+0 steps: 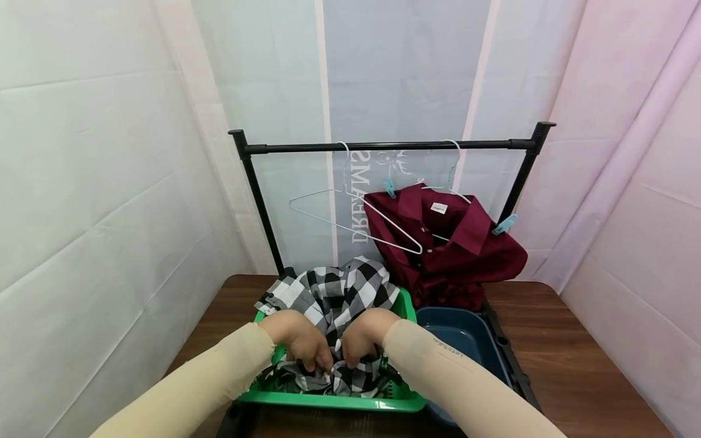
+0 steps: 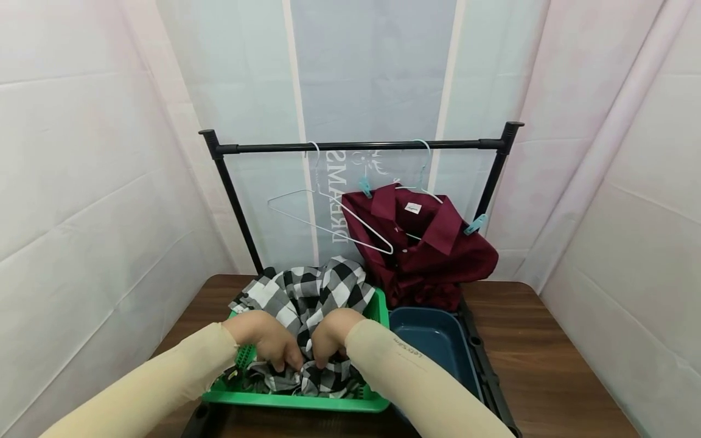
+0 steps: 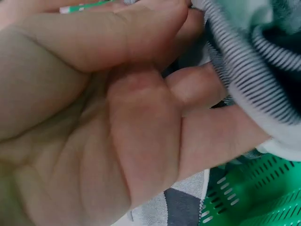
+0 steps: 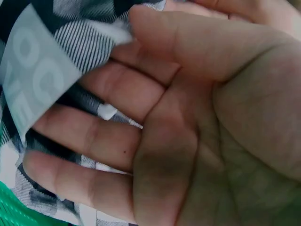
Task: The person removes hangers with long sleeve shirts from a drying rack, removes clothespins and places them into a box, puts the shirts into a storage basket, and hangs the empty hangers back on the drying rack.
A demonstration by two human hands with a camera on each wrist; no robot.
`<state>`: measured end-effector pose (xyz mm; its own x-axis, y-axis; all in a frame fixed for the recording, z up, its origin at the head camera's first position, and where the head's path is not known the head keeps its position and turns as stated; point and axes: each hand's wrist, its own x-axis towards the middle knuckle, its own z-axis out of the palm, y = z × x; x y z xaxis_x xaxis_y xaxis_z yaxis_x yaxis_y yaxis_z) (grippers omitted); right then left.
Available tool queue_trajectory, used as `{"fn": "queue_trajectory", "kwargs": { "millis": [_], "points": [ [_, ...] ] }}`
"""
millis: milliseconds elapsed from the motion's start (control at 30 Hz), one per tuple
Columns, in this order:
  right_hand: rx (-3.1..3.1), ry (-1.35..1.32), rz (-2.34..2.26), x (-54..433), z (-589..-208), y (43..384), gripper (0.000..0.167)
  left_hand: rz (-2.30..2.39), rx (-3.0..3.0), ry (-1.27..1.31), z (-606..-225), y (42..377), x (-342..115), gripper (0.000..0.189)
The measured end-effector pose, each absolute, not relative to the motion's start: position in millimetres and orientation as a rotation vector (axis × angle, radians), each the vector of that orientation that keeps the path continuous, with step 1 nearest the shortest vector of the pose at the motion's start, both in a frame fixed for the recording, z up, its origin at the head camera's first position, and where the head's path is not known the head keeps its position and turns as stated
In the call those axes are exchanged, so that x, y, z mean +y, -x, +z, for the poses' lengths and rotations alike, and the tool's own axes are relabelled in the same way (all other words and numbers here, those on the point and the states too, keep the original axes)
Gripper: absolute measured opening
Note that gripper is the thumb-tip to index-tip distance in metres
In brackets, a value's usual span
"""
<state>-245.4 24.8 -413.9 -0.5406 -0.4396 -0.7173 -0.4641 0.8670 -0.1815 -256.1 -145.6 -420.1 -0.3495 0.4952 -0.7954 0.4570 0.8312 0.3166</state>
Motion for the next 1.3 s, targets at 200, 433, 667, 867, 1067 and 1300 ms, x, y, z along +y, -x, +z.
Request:
{"fn": "queue_trajectory", "kwargs": {
  "millis": [200,433,667,867,1067,1300],
  "points": [
    [2.272,0.769,0.06,26.9,-409.4,233.5,0.047,0.191,2.039,-0.702,-409.2,255.1,-152.6,0.031],
    [2.449,1.075,-0.29,56.0,-373.7,242.8,0.015,0.423,2.382,-0.873,-379.3,268.1,-169.6,0.012],
    [3.002,0.77,-0.436,70.3,-359.2,268.0,0.04,0.136,2.84,-0.823,-371.1,303.5,-188.0,0.042],
    [2.983,0.454,-0.45,75.5,-383.2,305.9,0.073,0.105,2.865,-0.65,-392.6,327.0,-196.1,0.057],
    [2.984,0.405,-0.355,73.8,-402.3,319.7,0.042,0.077,2.886,-0.6,-410.0,338.6,-196.5,0.047],
    [3.062,0.414,-0.215,65.6,-407.9,327.7,0.01,0.032,2.997,-0.646,-410.8,349.1,-194.5,0.022]
  ]
}}
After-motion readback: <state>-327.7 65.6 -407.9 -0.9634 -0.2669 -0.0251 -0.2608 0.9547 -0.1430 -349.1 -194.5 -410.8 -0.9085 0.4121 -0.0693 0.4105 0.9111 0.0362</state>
